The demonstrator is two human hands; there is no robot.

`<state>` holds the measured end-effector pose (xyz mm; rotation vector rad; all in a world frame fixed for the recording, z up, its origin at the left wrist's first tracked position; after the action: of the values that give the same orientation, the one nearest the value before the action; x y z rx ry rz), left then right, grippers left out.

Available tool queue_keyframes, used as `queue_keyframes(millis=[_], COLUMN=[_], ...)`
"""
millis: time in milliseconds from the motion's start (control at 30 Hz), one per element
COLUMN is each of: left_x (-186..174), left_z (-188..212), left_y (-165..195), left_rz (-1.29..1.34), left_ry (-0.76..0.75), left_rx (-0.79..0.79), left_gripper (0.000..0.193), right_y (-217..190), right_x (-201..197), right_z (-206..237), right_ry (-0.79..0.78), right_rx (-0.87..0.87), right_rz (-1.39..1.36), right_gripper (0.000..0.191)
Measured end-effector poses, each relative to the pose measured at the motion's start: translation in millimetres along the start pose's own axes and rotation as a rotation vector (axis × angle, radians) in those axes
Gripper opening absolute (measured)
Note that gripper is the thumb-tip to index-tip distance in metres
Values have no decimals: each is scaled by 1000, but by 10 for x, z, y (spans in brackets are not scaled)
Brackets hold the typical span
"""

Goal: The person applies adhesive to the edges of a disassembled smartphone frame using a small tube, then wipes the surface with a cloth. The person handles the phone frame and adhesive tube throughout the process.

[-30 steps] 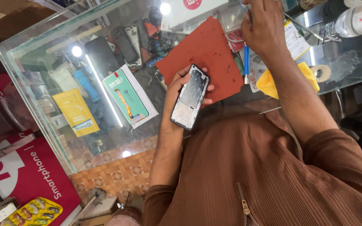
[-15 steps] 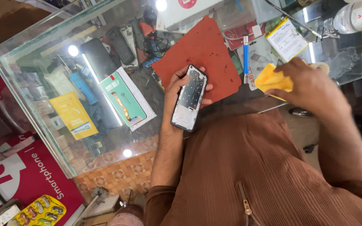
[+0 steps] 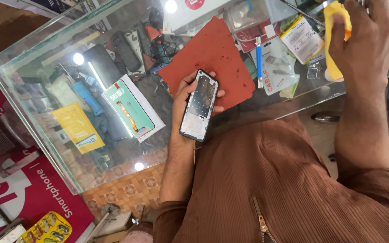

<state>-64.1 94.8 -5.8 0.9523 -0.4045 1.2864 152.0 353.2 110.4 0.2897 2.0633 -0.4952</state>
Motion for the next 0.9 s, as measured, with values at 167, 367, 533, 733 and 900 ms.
queue_keyframes(millis=[167, 367, 533, 733, 900], left_x=[28, 34, 12, -10, -229], left_z=[0, -37, -118, -13, -93], left_y=[24, 18, -35, -189, -346], left_rz=[3, -102, -224, -3, 136], left_ry=[-12, -6, -60, -287, -259], left_rx=[-12, -7, 85, 91, 51], left_gripper=[38, 42, 42, 76, 99], right_y=[-96, -423, -1344, -1556, -1532], right_x=[203, 816, 901, 1050, 1214], right_z=[-133, 46, 21, -104, -46], right_ry=[73, 153, -36, -143, -214], right_rx=[-3, 254, -259, -250, -80], right_rz=[-709, -1306, -1077, -930, -1031], right_gripper=[42, 12, 42, 44, 40])
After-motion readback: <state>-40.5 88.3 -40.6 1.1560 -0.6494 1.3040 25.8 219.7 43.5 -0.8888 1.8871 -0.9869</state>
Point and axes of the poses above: each hand's wrist, its own z-axis away from the middle knuckle, its own x-axis out of the palm, y = z × x, the point moved 7 cm from there along -z, towards the middle knuckle, and after that the axes turned 10 degrees about -x, right-handed, at the moved point
